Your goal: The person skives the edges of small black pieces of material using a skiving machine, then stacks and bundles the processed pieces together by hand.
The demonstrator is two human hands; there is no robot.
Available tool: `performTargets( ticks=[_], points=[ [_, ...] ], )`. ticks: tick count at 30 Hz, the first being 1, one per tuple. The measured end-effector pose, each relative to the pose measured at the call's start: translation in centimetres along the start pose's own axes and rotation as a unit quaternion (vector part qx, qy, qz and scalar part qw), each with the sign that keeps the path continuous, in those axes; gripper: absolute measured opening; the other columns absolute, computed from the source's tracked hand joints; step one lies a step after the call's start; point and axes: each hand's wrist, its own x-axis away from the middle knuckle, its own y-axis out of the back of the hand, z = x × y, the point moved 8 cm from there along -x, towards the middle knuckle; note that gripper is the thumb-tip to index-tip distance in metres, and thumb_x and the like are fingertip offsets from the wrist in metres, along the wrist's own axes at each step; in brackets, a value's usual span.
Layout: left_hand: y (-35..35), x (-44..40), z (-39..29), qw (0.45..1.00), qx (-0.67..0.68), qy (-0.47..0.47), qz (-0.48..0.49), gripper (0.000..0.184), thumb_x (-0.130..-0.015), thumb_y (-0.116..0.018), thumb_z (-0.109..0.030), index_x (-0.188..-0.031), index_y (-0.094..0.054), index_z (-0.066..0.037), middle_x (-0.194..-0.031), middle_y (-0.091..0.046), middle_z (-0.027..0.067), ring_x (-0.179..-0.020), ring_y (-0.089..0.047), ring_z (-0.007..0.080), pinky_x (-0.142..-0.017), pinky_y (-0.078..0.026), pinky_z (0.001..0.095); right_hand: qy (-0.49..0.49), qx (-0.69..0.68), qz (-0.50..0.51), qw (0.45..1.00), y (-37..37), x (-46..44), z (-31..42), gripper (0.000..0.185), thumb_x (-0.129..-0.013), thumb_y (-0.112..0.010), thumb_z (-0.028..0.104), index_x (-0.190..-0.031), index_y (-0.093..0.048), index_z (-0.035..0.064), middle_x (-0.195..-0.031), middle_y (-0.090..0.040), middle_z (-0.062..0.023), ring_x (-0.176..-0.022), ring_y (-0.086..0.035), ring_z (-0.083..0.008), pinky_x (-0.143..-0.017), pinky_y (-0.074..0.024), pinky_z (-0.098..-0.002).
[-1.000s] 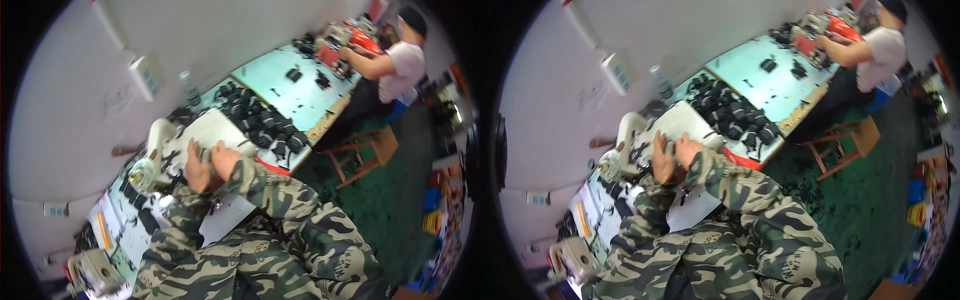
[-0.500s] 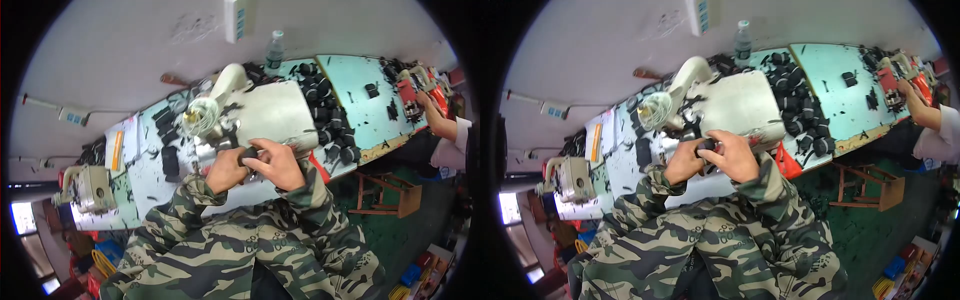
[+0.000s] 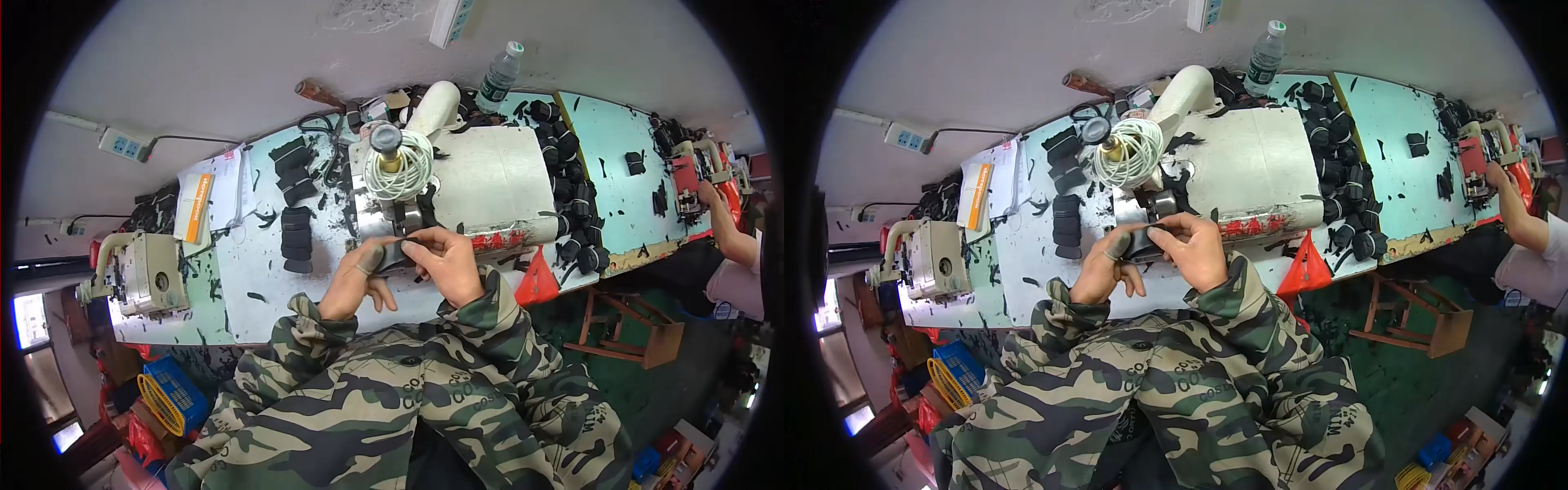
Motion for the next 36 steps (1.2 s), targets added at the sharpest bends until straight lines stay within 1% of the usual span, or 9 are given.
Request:
performTargets(
  ticks=[8, 10, 17, 20, 21, 24, 25, 28, 36],
  points=[
    [0.7, -1.1, -1.0, 0.997, -0.072, -0.019, 0.013, 0.047, -0.104, -0.036, -0.038, -0.127, -0.049, 0.0, -0.094, -0.064, 0.0151, -0.047, -0.063, 0.0219, -0.037, -0.043, 0.024, -0.027, 0.025, -0.036, 0.999, 0.2, 0.0, -0.1, 0.024, -0.085, -0.072, 0.014, -0.097, -0.064, -0.0055, -0.073, -0.065, -0.0066, -0.057, -0.056, -0.0083, -0.051, -0.0447, -0.0233],
    [1.7, -1.5, -0.9, 0.992, -0.123, -0.042, 0.006, 0.048, -0.103, -0.036, -0.039, -0.125, -0.049, 0.001, -0.082, -0.064, 0.0133, -0.045, -0.062, 0.0227, -0.036, -0.042, 0.0245, 0.046, 0.117, -0.041, 0.991, 0.0, -0.4, 0.0, 0.024, -0.086, -0.07, 0.013, -0.099, -0.064, -0.0058, -0.074, -0.065, -0.0047, -0.059, -0.056, -0.0072, -0.051, -0.0448, -0.0223],
    [1.8, -1.5, -0.9, 0.981, 0.046, 0.156, 0.109, 0.046, -0.101, -0.037, -0.035, -0.119, -0.053, 0.004, -0.093, -0.068, 0.0242, -0.046, -0.064, 0.0239, -0.031, -0.041, 0.0258, 0.034, 0.148, -0.037, 0.988, -0.3, -0.9, 0.1, 0.022, -0.083, -0.072, 0.017, -0.084, -0.066, -0.0048, -0.067, -0.066, -0.0112, -0.053, -0.06, -0.0141, -0.05, -0.048, -0.0304],
    [2.5, -1.4, -1.3, 0.967, 0.011, 0.211, 0.144, 0.044, -0.1, -0.037, -0.033, -0.119, -0.054, 0.004, -0.09, -0.069, 0.0242, -0.044, -0.062, 0.0222, -0.031, -0.04, 0.0249, 0.039, 0.217, -0.017, 0.975, -1.3, -1.1, 0.9, 0.024, -0.084, -0.071, 0.02, -0.082, -0.067, -0.0038, -0.061, -0.064, -0.0128, -0.05, -0.061, -0.0174, -0.049, -0.0476, -0.0321],
    [3.2, -1.6, -1.7, 0.969, -0.063, 0.208, 0.119, 0.041, -0.099, -0.037, -0.028, -0.115, -0.057, 0.004, -0.082, -0.07, 0.0208, -0.041, -0.06, 0.0192, -0.031, -0.039, 0.0236, 0.055, 0.272, 0.012, 0.961, -1.6, -1.4, 0.8, 0.023, -0.084, -0.07, 0.02, -0.08, -0.068, -0.0022, -0.062, -0.064, -0.0157, -0.053, -0.064, -0.0255, -0.052, -0.0487, -0.0355],
    [5.0, -2.4, -2.9, 0.956, -0.229, 0.182, 0.04, 0.037, -0.1, -0.034, -0.022, -0.107, -0.058, 0.005, -0.075, -0.068, 0.0201, -0.035, -0.056, 0.0188, -0.028, -0.036, 0.0249, 0.212, 0.372, -0.044, 0.902, -0.8, -1.4, 2.7, 0.022, -0.085, -0.068, 0.018, -0.084, -0.068, -0.0033, -0.065, -0.065, -0.0159, -0.052, -0.063, -0.0214, -0.052, -0.0489, -0.0317],
    [5.8, -2.8, -2.7, 0.957, -0.209, 0.199, 0.031, 0.036, -0.099, -0.033, -0.02, -0.103, -0.06, 0.005, -0.073, -0.068, 0.0185, -0.034, -0.054, 0.0166, -0.028, -0.036, 0.0245, 0.155, 0.365, -0.045, 0.917, 0.0, -1.6, 2.9, 0.018, -0.083, -0.068, 0.016, -0.087, -0.069, -0.0019, -0.071, -0.067, -0.0175, -0.059, -0.066, -0.0274, -0.058, -0.051, -0.0343],
    [5.6, -3.3, -3.3, 0.956, -0.213, 0.195, 0.044, 0.036, -0.099, -0.035, -0.02, -0.1, -0.061, 0.004, -0.072, -0.068, 0.0182, -0.033, -0.053, 0.0164, -0.028, -0.035, 0.0242, 0.211, 0.362, -0.055, 0.906, 0.5, -1.7, 4.5, 0.018, -0.082, -0.069, 0.015, -0.087, -0.069, -0.0018, -0.074, -0.068, -0.0171, -0.065, -0.067, -0.0287, -0.061, -0.0518, -0.0346],
    [2.9, -5.8, -2.6, 0.942, -0.236, 0.213, 0.107, 0.029, -0.099, -0.034, -0.017, -0.105, -0.056, 0.002, -0.076, -0.069, 0.0171, -0.041, -0.061, 0.0211, -0.029, -0.038, 0.026, 0.198, 0.463, -0.044, 0.863, 0.4, -3.1, 4.7, 0.02, -0.077, -0.068, 0.011, -0.092, -0.066, -0.0021, -0.08, -0.067, -0.02, -0.074, -0.065, -0.0383, -0.068, -0.0514, -0.0414]
  ],
)
